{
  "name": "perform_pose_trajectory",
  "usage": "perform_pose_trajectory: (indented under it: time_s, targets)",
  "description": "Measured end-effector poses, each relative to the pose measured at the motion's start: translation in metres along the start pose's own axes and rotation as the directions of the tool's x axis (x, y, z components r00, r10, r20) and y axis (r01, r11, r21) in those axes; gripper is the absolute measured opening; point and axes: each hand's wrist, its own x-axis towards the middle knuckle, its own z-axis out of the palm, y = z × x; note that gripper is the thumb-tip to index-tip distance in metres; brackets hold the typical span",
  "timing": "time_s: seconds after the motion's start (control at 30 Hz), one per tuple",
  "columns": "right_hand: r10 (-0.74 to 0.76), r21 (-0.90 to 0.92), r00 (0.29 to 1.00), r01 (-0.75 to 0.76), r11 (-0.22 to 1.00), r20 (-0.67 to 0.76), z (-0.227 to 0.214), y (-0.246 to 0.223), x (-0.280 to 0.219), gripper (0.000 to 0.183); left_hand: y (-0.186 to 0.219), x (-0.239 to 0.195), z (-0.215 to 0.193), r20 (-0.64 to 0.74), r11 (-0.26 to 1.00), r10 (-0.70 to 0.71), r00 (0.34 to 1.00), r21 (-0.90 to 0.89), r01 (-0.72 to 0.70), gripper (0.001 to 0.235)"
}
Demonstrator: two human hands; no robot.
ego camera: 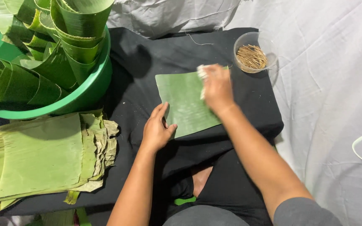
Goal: Cleaning banana leaves with a cloth and folding them into cones secured with toothpicks.
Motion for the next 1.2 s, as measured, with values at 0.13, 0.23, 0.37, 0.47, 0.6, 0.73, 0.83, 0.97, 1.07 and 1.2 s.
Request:
perform_pose_trajectory:
  time_s: [0.13, 0.23, 0.37, 0.47, 0.6, 0.73, 0.83, 0.97, 1.07, 1.2]
  targets:
    - [-0.184, 0.109, 0.979, 0.174, 0.979, 0.083, -0.007, -0.090, -0.029, 0.033, -0.006, 0.005, 0.004, -0.003, 0.998, 0.032, 0.999, 0.049, -0.032, 0.083]
    - [-0.143, 0.039, 0.957, 0.138, 0.990, 0.251, 0.003, -0.094, -0.053, 0.046, -0.005, 0.005, 0.006, -0.022, 0.996, 0.050, 0.999, 0.078, -0.048, 0.081]
    - [0.038, -0.129, 0.987, -0.018, 0.992, 0.154, -0.014, -0.040, -0.060, 0.037, 0.001, -0.001, 0.003, -0.028, 0.998, 0.019, 0.999, 0.058, -0.018, 0.080]
    - [0.122, -0.180, 0.991, -0.110, 0.977, 0.055, -0.031, 0.009, -0.067, 0.038, 0.005, 0.000, 0.004, -0.029, 0.998, 0.024, 0.999, 0.056, -0.022, 0.079]
    - [0.154, -0.012, 0.984, -0.155, 0.988, -0.088, -0.050, 0.022, -0.068, 0.029, 0.002, -0.001, 0.004, -0.039, 0.998, 0.025, 0.999, 0.051, -0.023, 0.076]
    - [0.012, 0.100, 0.994, 0.000, 0.995, -0.112, -0.057, -0.019, -0.062, 0.035, 0.001, -0.004, 0.007, -0.090, 0.999, 0.018, 0.996, 0.036, -0.015, 0.064]
    - [-0.012, 0.048, 1.000, 0.013, 0.999, -0.022, -0.049, -0.021, -0.067, 0.034, 0.007, -0.007, 0.007, -0.135, 0.999, 0.005, 0.991, 0.055, 0.003, 0.056]
    - [0.112, 0.172, 0.993, -0.105, 0.979, -0.030, -0.046, 0.030, -0.066, 0.031, 0.030, -0.012, -0.005, -0.184, 0.993, 0.043, 0.982, 0.112, -0.022, 0.048]
    - [0.234, 0.236, 0.972, -0.235, 0.943, 0.032, -0.049, 0.049, -0.069, 0.031, 0.052, -0.008, 0.008, -0.293, 0.947, 0.231, 0.928, 0.287, -0.145, 0.039]
    - [0.247, 0.213, 0.965, -0.262, 0.941, 0.093, -0.053, 0.043, -0.074, 0.029, 0.102, 0.005, 0.072, -0.268, 0.867, 0.446, 0.854, 0.367, -0.337, 0.037]
